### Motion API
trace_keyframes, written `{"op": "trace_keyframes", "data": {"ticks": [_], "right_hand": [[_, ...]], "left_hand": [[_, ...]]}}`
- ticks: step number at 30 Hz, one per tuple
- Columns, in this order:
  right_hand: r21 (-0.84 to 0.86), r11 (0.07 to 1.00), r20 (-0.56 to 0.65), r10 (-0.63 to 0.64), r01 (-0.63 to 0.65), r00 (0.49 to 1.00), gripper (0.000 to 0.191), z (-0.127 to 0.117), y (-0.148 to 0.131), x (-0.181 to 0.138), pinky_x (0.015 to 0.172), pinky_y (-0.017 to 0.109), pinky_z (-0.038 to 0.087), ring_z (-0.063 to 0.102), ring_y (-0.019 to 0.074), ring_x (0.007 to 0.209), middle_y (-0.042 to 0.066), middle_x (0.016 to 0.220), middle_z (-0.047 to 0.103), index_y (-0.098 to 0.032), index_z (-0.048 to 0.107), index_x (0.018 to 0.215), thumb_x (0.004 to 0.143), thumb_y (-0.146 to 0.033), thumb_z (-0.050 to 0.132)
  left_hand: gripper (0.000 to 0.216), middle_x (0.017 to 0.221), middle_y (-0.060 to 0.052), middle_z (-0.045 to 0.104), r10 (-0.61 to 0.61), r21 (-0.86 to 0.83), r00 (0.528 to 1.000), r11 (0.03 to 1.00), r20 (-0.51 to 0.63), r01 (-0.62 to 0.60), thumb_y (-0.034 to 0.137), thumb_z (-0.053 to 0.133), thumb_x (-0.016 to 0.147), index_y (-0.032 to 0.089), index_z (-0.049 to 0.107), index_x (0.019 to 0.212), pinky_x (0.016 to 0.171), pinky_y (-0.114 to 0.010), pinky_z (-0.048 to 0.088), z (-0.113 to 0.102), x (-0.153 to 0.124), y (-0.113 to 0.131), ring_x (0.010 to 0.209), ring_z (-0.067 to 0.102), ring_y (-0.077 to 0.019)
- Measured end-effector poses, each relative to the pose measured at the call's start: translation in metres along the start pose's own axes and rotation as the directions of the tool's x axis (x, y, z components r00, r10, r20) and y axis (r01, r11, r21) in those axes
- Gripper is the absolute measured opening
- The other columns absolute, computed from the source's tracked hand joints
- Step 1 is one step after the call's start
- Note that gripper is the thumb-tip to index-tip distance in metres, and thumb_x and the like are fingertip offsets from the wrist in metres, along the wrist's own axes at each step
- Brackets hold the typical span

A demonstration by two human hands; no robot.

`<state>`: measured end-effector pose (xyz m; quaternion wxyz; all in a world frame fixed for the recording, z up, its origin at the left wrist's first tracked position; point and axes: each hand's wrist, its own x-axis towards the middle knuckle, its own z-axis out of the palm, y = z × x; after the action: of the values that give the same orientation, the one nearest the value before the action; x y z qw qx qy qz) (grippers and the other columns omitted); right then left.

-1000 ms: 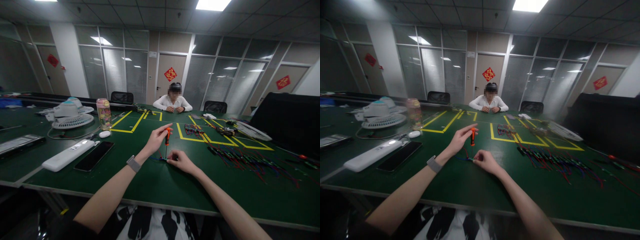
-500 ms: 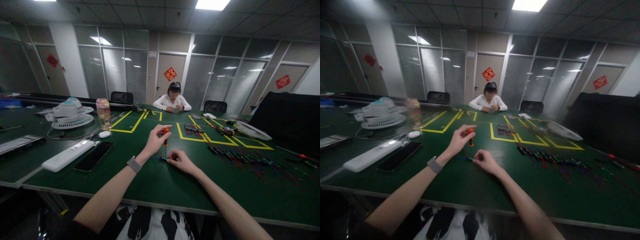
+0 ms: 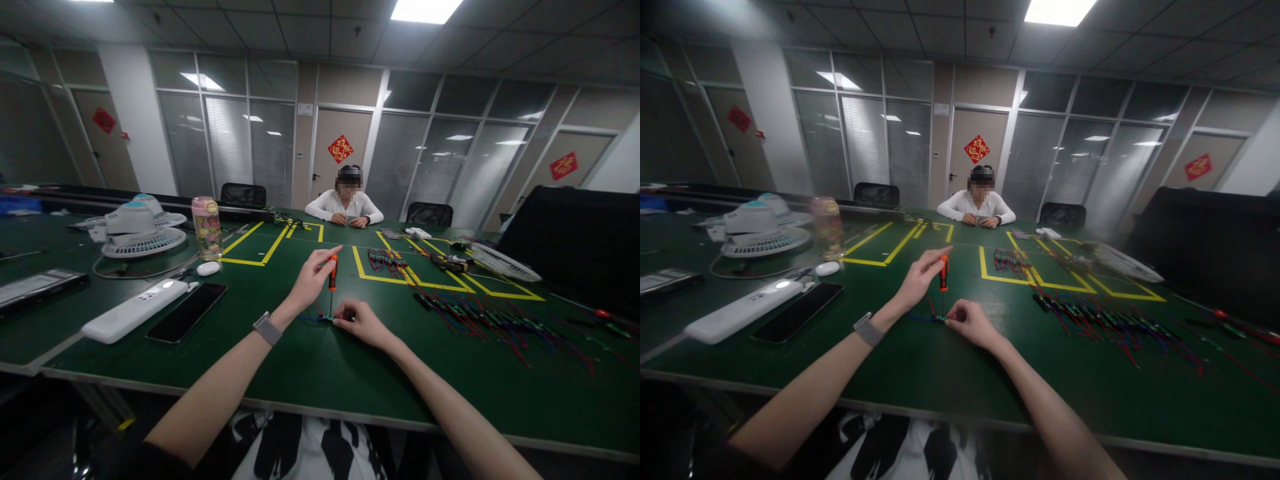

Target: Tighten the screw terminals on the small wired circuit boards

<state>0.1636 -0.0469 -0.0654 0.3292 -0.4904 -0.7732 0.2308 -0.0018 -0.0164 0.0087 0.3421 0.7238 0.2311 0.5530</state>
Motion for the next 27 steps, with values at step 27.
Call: {"op": "trace_keyframes", "data": {"ticks": [27], "right_hand": [[-0.027,1.0,-0.001,-0.003,0.003,1.0,0.012,0.0001,-0.001,0.0002,0.061,0.024,0.043,0.053,0.0124,0.065,0.001,0.072,0.06,-0.014,0.063,0.082,0.071,-0.019,0.062]], "left_hand": [[0.034,0.103,-0.005,0.058,0.0,0.012,0.998,1.0,-0.062,0.001,0.028,0.058,0.078,0.021,0.062,0.112,0.079,-0.025,0.046,0.002,0.0002,-0.0008,0.087,0.057,-0.0138]]}}
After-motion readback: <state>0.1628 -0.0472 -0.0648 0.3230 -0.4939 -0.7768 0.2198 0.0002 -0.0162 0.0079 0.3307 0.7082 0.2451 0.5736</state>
